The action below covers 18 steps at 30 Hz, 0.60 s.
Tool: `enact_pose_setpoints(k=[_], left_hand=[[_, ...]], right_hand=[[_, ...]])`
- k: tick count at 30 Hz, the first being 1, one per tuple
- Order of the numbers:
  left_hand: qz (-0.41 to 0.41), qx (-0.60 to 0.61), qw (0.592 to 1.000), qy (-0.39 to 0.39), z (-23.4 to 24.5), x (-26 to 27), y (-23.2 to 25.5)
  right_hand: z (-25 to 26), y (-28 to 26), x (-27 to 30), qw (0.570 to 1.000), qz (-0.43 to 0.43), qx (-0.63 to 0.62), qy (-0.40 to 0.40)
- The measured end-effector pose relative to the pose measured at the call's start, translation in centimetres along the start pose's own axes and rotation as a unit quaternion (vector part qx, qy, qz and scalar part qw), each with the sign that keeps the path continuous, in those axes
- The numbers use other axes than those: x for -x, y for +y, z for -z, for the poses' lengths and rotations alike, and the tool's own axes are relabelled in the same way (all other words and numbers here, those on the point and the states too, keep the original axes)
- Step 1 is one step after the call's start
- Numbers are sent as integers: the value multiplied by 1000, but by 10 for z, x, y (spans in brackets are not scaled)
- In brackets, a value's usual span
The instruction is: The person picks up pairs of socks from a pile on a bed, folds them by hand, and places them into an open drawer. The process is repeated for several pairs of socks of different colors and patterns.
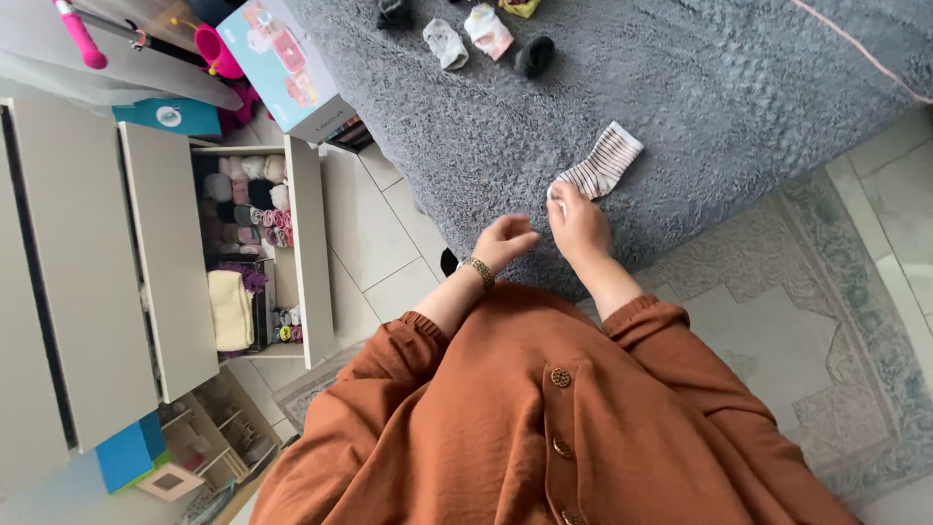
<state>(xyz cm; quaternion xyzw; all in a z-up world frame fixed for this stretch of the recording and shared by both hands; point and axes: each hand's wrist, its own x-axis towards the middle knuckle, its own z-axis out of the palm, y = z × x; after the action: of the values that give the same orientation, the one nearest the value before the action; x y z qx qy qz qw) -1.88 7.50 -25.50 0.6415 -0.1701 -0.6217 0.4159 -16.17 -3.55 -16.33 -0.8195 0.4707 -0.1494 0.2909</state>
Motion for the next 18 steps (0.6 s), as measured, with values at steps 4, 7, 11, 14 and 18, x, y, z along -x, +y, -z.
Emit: enact_pose_setpoints(k=[4,7,11,14,18], left_hand=[[-186,-53,975,-109,-15,20,36],[-136,-25,970,-202,-25,29,56],[-146,68,961,-225,-21,48,104],[-150,60,961,-225,-17,60,130],[-214,39,949,-228,-14,75,159]], right_hand=[[3,-8,-5,979,-43,-195,32],[28,-18,-11,776,-218,-587,-71],[82,-40,-16,710,-191,-673,-79],[110,-39,-11,756,-176,-621,-109],[129,-36,-8,823,-115,-537,-146]])
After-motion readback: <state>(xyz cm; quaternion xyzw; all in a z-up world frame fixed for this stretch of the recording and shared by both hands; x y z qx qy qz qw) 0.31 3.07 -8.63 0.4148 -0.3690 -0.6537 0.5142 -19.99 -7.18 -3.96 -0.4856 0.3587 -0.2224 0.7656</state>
